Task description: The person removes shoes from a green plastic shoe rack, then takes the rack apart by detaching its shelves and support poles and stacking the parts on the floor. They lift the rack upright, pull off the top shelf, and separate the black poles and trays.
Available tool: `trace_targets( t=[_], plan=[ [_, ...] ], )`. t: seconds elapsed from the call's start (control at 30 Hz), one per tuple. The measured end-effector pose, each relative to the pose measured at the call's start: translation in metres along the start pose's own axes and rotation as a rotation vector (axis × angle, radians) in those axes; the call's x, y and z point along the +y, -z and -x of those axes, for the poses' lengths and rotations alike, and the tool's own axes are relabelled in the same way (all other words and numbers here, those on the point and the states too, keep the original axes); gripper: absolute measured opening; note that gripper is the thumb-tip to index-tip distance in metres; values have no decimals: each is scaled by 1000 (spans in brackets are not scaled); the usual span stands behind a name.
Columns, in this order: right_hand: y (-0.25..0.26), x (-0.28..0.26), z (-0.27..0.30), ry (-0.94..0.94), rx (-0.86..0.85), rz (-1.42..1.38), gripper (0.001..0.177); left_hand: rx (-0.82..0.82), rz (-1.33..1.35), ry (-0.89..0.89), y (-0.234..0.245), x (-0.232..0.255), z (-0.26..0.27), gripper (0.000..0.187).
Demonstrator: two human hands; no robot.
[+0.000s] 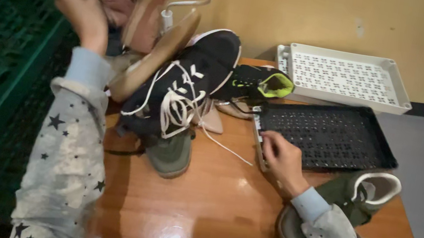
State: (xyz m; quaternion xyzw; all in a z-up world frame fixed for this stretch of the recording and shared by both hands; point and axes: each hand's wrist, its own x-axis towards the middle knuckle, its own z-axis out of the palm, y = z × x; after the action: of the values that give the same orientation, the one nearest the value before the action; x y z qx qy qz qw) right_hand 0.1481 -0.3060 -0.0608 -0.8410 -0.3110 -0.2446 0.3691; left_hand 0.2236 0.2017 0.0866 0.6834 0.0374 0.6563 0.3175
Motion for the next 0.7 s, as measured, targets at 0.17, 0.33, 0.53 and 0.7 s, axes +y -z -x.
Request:
trace_targets(
  t=[0.17, 0.33, 0.53, 0.7],
  plan=[
    [37, -21, -4, 419, -300, 438, 34, -248, -257, 15, -5, -31, 49, 19],
    [42, -4, 8, 286, -561, 366, 58, -437, -192, 142, 16, -31, 48, 22],
    [18, 7, 25, 391, -493, 336, 19, -419, -49, 177, 31, -8, 81, 29],
    [-29, -34, 31, 567, -565, 260, 19, -652, -103, 100, 42, 17, 96, 36]
  ],
)
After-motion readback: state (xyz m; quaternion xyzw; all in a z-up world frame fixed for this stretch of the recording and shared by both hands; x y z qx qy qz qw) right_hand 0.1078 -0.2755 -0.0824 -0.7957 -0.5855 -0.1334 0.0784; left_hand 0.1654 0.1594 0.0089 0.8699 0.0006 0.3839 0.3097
